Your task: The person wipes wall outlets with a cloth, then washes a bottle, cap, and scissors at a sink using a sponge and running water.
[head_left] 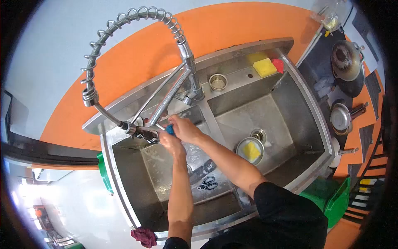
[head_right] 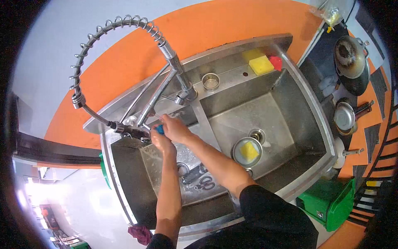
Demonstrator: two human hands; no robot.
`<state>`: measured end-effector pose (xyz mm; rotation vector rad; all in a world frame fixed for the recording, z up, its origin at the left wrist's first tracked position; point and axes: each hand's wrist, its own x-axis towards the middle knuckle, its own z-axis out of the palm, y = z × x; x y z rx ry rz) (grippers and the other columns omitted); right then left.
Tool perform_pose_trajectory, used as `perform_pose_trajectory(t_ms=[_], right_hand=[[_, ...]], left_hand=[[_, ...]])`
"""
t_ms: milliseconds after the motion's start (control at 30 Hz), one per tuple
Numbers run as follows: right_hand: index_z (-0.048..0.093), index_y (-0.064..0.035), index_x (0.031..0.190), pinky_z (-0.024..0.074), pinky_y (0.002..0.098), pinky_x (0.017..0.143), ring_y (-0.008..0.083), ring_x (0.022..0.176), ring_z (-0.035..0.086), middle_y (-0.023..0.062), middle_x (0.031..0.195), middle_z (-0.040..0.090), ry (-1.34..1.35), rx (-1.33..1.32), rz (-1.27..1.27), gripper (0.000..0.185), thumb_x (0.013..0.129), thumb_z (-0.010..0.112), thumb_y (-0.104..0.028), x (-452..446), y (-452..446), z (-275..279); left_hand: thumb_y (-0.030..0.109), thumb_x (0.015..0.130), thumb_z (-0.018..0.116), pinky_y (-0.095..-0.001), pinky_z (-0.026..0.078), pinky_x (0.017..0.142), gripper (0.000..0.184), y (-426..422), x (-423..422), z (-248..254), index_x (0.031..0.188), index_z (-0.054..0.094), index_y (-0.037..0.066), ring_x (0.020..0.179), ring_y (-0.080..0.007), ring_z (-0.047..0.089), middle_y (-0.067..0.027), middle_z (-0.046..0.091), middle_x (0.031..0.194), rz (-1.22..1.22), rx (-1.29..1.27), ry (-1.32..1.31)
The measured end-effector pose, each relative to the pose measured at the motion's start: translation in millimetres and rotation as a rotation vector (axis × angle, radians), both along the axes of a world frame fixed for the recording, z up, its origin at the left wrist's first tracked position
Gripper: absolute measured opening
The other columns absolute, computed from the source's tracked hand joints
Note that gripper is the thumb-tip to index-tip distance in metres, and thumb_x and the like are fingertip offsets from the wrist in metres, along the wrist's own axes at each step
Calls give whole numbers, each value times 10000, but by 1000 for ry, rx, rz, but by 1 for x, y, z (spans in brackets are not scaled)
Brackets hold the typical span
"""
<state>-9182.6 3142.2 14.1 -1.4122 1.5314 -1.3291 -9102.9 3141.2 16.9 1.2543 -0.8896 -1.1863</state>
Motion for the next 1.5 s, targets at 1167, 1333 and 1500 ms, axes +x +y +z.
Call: perform_pose_trajectory(t_ms=[1167, 1333, 1500], right_hand=[[664, -4, 980, 529, 446, 748, 376, 792, 663, 205, 872, 677, 244, 252, -851, 191, 887, 573, -144, -147, 175, -88], [510, -101, 1315, 440, 513, 987, 413, 1201, 511, 228, 1312, 505, 635, 959, -419, 558, 795, 664, -235, -154, 286, -233], [329, -138, 1458, 481, 554, 939, 491, 1147, 542, 284, 1385, 376, 658, 1097, -350, 775, 783, 693, -249, -144, 273, -236]], left_hand=[[-110, 669, 699, -454, 464, 987, 347, -1, 21, -27, 985, 691, 33, 1190, -384, 563, -137, 630, 1207, -306, -851, -978], [-98, 704, 694, -489, 444, 1006, 319, 3, 28, -37, 993, 703, 37, 1205, -402, 548, -136, 631, 1208, -267, -814, -987], [-56, 731, 706, -486, 451, 993, 302, -4, 23, -32, 1017, 705, 41, 1184, -392, 555, -142, 627, 1183, -317, -764, -963]])
